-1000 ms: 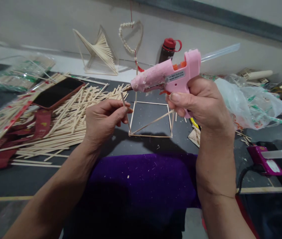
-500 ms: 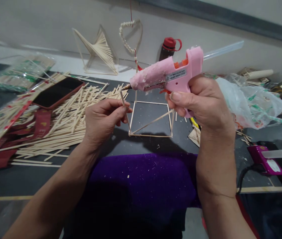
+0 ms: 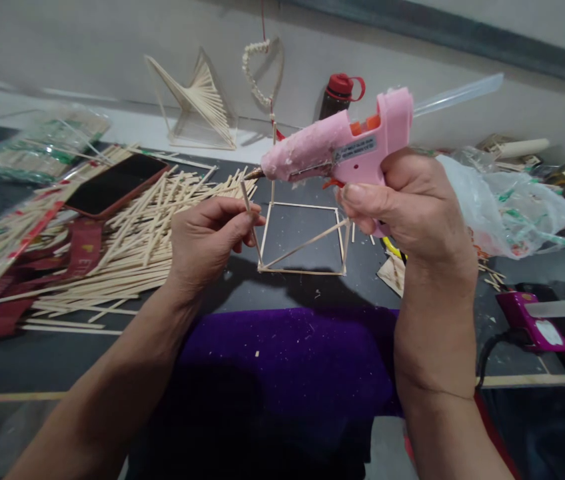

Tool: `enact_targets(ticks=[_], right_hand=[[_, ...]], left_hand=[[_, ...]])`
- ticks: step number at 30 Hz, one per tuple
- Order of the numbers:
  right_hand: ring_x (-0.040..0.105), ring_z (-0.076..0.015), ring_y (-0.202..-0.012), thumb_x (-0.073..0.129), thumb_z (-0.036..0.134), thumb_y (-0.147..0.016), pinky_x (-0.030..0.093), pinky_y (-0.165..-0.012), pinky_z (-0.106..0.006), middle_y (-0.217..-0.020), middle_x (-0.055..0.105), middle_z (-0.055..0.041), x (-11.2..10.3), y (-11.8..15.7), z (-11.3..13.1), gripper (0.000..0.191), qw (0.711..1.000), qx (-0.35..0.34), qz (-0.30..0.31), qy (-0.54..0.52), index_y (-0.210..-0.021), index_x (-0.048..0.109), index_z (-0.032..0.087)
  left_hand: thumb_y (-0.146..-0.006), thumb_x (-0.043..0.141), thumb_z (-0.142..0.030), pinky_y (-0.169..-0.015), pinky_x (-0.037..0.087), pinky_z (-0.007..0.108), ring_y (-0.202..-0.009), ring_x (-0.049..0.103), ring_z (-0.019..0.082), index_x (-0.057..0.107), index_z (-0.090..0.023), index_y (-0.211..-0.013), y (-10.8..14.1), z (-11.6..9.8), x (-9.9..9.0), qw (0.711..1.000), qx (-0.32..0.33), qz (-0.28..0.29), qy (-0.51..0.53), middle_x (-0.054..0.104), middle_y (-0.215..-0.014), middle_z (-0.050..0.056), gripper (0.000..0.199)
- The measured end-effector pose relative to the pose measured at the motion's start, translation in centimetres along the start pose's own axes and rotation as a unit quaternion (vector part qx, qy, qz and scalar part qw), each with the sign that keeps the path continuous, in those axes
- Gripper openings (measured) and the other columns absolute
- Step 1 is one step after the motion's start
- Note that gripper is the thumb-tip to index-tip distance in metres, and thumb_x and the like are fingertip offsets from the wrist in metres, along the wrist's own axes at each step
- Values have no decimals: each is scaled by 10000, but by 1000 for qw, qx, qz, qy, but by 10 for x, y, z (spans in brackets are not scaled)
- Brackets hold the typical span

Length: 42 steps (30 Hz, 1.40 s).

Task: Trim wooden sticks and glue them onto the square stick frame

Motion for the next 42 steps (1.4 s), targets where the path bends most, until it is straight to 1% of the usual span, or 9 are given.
enact_targets(ticks=[7, 19, 26, 29, 33, 36, 39, 40, 42], right_hand=[[445, -86, -453, 654, 144, -801, 268, -390, -235, -536, 525, 29, 3, -1, 0, 232, 1000, -30, -3, -9, -588, 565, 164], [454, -86, -450, 661, 161, -801, 270, -378, -229, -547, 541, 33, 1, -1, -3, 205, 1000, -12, 2, -6, -609, 590, 176], [429, -83, -427, 664, 168, -789, 247, -357, -227, -578, 560, 29, 2, -2, -5, 73, 1000, 18, -3, -3, -721, 643, 184], [446, -82, -431, 672, 173, -784, 272, -361, -225, -584, 579, 19, 4, -2, -3, 48, 998, 41, -8, 46, -737, 666, 176], [468, -67, -456, 671, 146, -793, 312, -400, -214, -633, 603, 23, 6, 0, 7, 28, 983, 7, -88, 162, -811, 682, 163], [507, -70, -488, 659, 144, -821, 333, -411, -211, -721, 635, 14, -2, 5, 13, 26, 971, -50, -186, 143, -833, 677, 160], [505, -64, -469, 672, 122, -803, 361, -416, -211, -720, 623, 35, -24, 15, 13, 52, 954, -105, -261, 101, -809, 661, 173], [498, -62, -451, 678, 128, -794, 368, -409, -214, -720, 621, 41, -34, 20, 11, 57, 952, -106, -274, 90, -808, 656, 179], [495, -73, -425, 686, 151, -780, 373, -384, -221, -670, 603, 50, -57, 36, 5, 55, 950, -67, -297, 75, -800, 649, 187]], left_hand=[[-784, 678, -230, -390, 423, 185, -453, 560, 66, 713, -187, -761, 0, -1, 1, 1000, 7, -4, -12, 697, -660, 6, 60], [-777, 660, -201, -391, 423, 194, -455, 566, 69, 713, -194, -785, 0, -1, 1, 1000, 4, -3, -5, 709, -691, 8, 54], [-775, 655, -201, -396, 422, 196, -461, 572, 74, 711, -187, -798, 1, -2, 1, 1000, -2, -6, -17, 712, -702, 10, 62], [-768, 677, -207, -397, 417, 195, -462, 575, 77, 716, -187, -787, 2, -2, 0, 1000, -3, -6, -19, 696, -656, -1, 47], [-772, 689, -211, -386, 409, 194, -466, 578, 73, 721, -190, -797, 0, 1, -1, 1000, -2, -9, -6, 707, -686, -1, 46], [-786, 685, -208, -375, 398, 194, -461, 573, 67, 724, -194, -806, -2, 6, -2, 1000, 7, -3, 2, 714, -696, -3, 45], [-790, 688, -200, -371, 393, 203, -459, 566, 66, 735, -210, -818, -4, 9, -2, 1000, 17, 1, 1, 713, -685, -17, 56], [-787, 695, -196, -376, 397, 209, -466, 567, 67, 741, -218, -824, -4, 9, -3, 1000, 19, 0, -1, 717, -696, -22, 63], [-773, 722, -206, -391, 407, 227, -485, 574, 74, 752, -230, -816, -5, 9, -3, 999, 34, -8, -7, 722, -718, -32, 58]])
Point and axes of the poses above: each hand's wrist, its own y-axis away from the middle knuckle, its own x-axis out of the palm, z = x × y, the point moved 2 cm from there along -y, towards the middle knuckle
